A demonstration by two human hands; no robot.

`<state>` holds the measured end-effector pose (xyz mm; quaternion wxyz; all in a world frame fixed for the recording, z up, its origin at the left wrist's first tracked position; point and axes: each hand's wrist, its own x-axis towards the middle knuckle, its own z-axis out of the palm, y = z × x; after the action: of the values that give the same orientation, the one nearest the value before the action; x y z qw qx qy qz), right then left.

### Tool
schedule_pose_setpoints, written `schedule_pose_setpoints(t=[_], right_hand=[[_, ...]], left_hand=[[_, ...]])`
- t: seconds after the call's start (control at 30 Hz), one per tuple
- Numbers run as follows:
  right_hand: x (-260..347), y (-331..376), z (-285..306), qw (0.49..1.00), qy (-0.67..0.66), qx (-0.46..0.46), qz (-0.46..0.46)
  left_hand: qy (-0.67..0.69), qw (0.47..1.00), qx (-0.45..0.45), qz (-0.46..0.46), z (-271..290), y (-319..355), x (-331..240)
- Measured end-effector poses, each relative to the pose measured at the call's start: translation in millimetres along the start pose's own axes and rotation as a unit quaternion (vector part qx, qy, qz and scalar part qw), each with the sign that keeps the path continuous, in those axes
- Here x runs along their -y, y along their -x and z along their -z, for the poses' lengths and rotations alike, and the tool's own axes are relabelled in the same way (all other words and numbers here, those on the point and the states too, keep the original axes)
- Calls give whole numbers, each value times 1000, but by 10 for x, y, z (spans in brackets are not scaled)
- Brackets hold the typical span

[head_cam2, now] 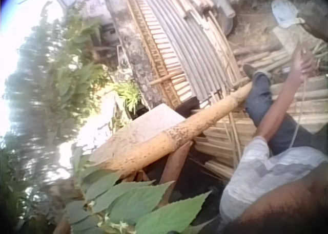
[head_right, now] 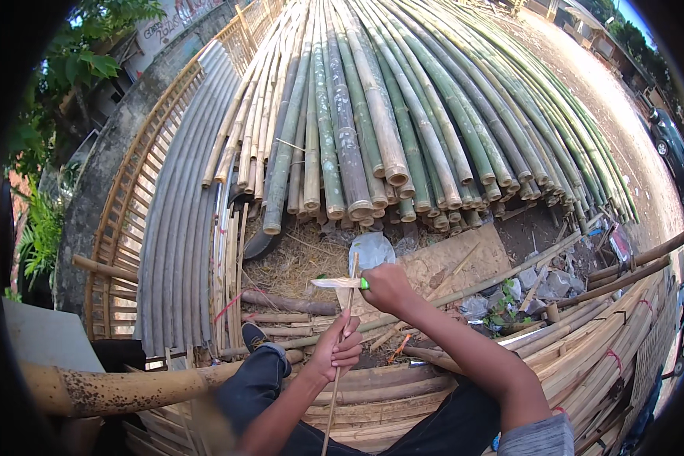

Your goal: Shaving and smoothing a thin bamboo strip using a small hand knife while seated.

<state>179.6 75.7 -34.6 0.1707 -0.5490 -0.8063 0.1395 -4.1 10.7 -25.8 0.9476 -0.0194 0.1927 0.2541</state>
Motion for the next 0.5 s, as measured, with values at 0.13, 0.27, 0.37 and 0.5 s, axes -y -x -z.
schedule_pose_setpoints(t=[0.13, 0.27, 0.37, 0.5], right_hand=[[-18, 43, 5, 996, -29, -70, -37], [-183, -66, 60, 994, -26, -61, -88], [-162, 56, -53, 993, 31, 15, -117], [-48, -31, -240, 985, 25, 66, -155]], left_hand=[[0, 999, 39, 1, -52, 38, 1], [-9, 1000, -3, 4, -119, 43, 27], [-17, 998, 65, 20, -265, 168, 29], [38, 994, 104, 22, -191, 34, -39]])
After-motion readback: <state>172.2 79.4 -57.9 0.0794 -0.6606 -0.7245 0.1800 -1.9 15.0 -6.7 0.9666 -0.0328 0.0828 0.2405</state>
